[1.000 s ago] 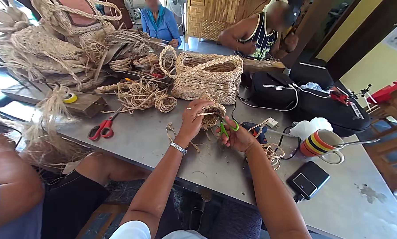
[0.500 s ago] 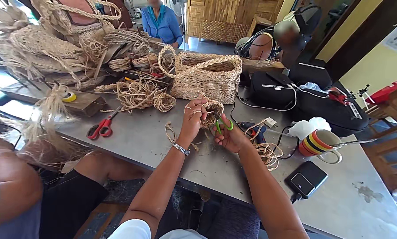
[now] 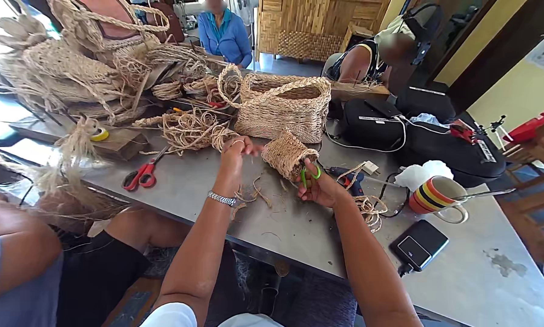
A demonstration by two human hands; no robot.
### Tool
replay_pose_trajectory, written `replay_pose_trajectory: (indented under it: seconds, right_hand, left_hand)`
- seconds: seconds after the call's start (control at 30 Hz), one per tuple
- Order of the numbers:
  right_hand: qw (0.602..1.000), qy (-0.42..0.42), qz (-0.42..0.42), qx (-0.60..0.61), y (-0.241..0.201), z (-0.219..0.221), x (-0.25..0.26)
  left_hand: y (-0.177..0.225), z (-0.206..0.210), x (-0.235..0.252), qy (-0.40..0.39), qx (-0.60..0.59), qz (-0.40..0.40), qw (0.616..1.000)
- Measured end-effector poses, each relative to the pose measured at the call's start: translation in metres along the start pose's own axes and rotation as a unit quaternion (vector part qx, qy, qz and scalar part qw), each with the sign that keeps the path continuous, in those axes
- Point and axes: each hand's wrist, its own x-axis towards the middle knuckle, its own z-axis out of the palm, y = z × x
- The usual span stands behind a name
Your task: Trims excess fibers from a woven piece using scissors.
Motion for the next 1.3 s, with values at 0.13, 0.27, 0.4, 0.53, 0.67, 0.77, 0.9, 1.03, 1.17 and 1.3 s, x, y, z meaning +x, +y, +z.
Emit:
replay_pose_trajectory:
  seconds: [0.13,0.27,0.4,0.53,0.67,0.77,0.9,1.03,1.17,1.3]
  right_hand:
    - [1.000,-0.010,0.018,0.000,-0.005,-0.004,-0.003]
    - [1.000,-0.023,0.010,-0.001,-0.005,-0.002,-0.004]
    - [0.997,-0.075,-0.010,-0.011,-0.006,0.003,-0.008]
    - [0.991,-0.090,-0.021,-0.092,-0.010,0.007,-0.015]
    - [0.971,-0.136,-0.027,-0.194,-0.015,-0.001,-0.021]
    - [0.964,-0.170,-0.034,-0.203,-0.017,-0.001,-0.023]
    - [0.951,-0.198,-0.006,-0.238,-0.019,-0.006,-0.028]
    - [0.941,-0.169,0.039,-0.290,-0.020,-0.006,-0.032]
    - [0.947,-0.158,0.070,-0.270,-0.019,-0.008,-0.030]
    - [0.940,-0.176,0.090,-0.278,-0.019,0.002,-0.033]
  left_hand:
    - [0.012,-0.030,-0.011,-0.071,0.272,-0.088,0.956]
    - [0.006,-0.011,-0.035,-0.156,0.474,-0.110,0.860]
    - [-0.015,0.038,-0.050,-0.094,0.475,-0.030,0.874]
    - [-0.017,0.044,-0.040,-0.031,0.459,0.010,0.888]
    - [0.005,0.027,-0.004,0.023,0.454,0.035,0.890]
    - [0.030,0.025,0.015,-0.014,0.514,0.043,0.857]
    - [0.056,0.036,0.029,-0.101,0.576,0.017,0.811]
    - [0.052,0.049,0.037,-0.152,0.598,0.021,0.786]
    - [0.042,0.061,0.036,-0.169,0.609,0.019,0.775]
    - [0.035,0.066,0.038,-0.159,0.613,0.012,0.774]
